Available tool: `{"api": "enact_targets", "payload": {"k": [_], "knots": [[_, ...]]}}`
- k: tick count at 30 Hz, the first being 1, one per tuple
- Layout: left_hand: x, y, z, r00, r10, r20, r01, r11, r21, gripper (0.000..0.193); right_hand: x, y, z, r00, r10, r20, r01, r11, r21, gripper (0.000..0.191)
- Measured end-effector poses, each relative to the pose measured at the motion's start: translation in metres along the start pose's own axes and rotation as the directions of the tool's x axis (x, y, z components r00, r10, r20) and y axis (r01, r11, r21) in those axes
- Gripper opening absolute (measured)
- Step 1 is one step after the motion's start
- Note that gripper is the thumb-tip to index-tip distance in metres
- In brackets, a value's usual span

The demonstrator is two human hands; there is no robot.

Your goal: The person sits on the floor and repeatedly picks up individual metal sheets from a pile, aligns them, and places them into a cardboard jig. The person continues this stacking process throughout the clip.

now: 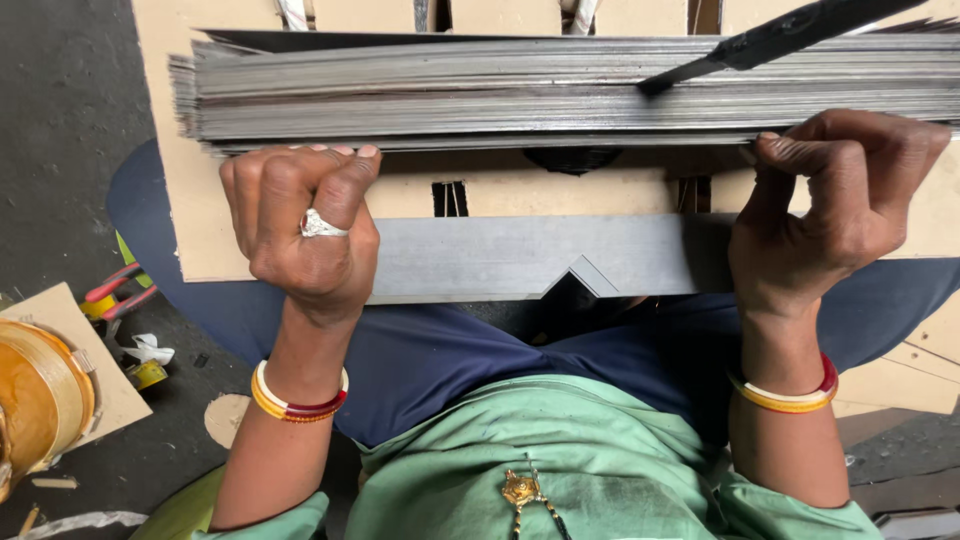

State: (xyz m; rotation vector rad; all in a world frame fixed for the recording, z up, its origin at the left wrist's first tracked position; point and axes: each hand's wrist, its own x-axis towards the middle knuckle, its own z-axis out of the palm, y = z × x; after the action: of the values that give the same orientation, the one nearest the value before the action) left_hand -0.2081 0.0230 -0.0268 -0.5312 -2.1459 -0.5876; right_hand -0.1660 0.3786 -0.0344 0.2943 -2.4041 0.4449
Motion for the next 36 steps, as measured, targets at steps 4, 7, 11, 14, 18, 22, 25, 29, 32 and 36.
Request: {"api": "enact_targets", "payload": {"k": [4, 7, 11, 14, 18, 22, 25, 29, 32, 36], "knots": [[0.008, 0.0, -0.005, 0.989, 0.144, 0.021, -0.146, 0.983, 0.109, 0.016, -0.001, 0.001, 0.002, 0.999, 0.047, -0.011, -0.046, 0.999, 0.011, 0.014], [0.011, 0.0, -0.008, 0.973, 0.221, 0.063, -0.229, 0.956, 0.186, 0.013, 0.0, -0.001, 0.002, 0.999, 0.052, -0.002, -0.052, 0.999, -0.016, 0.017], [0.011, -0.003, -0.007, 0.954, 0.271, 0.131, -0.297, 0.917, 0.267, 0.013, 0.006, -0.011, -0.001, 0.999, -0.004, 0.038, 0.01, 0.989, -0.146, 0.018], [0.01, 0.001, -0.009, 0.954, 0.247, 0.169, -0.288, 0.911, 0.293, 0.014, 0.019, -0.025, -0.007, 0.993, -0.102, 0.055, 0.113, 0.963, -0.246, 0.014], [0.003, 0.037, -0.019, 0.971, 0.096, 0.217, -0.145, 0.964, 0.223, 0.02, 0.034, -0.05, -0.029, 0.978, -0.179, 0.103, 0.199, 0.952, -0.233, 0.021], [-0.007, 0.082, -0.017, 0.878, 0.065, 0.475, 0.007, 0.989, -0.149, 0.07, 0.027, -0.08, -0.042, 0.921, -0.012, 0.389, -0.038, 0.992, 0.12, 0.046], [-0.009, 0.09, -0.01, 0.826, 0.01, 0.564, 0.123, 0.972, -0.198, 0.075, 0.022, -0.085, -0.042, 0.843, -0.019, 0.537, -0.088, 0.981, 0.174, 0.064], [-0.002, 0.087, -0.006, 0.801, 0.024, 0.598, 0.147, 0.961, -0.236, 0.064, 0.024, -0.08, -0.04, 0.816, -0.012, 0.578, -0.065, 0.992, 0.112, 0.06], [0.006, 0.09, -0.008, 0.792, 0.001, 0.611, 0.183, 0.954, -0.239, 0.064, 0.03, -0.079, -0.035, 0.8, -0.078, 0.594, 0.044, 0.996, 0.072, 0.06], [0.015, 0.093, -0.01, 0.799, -0.016, 0.601, 0.21, 0.944, -0.255, 0.063, 0.032, -0.081, -0.032, 0.842, -0.183, 0.508, 0.198, 0.98, 0.026, 0.06]]}}
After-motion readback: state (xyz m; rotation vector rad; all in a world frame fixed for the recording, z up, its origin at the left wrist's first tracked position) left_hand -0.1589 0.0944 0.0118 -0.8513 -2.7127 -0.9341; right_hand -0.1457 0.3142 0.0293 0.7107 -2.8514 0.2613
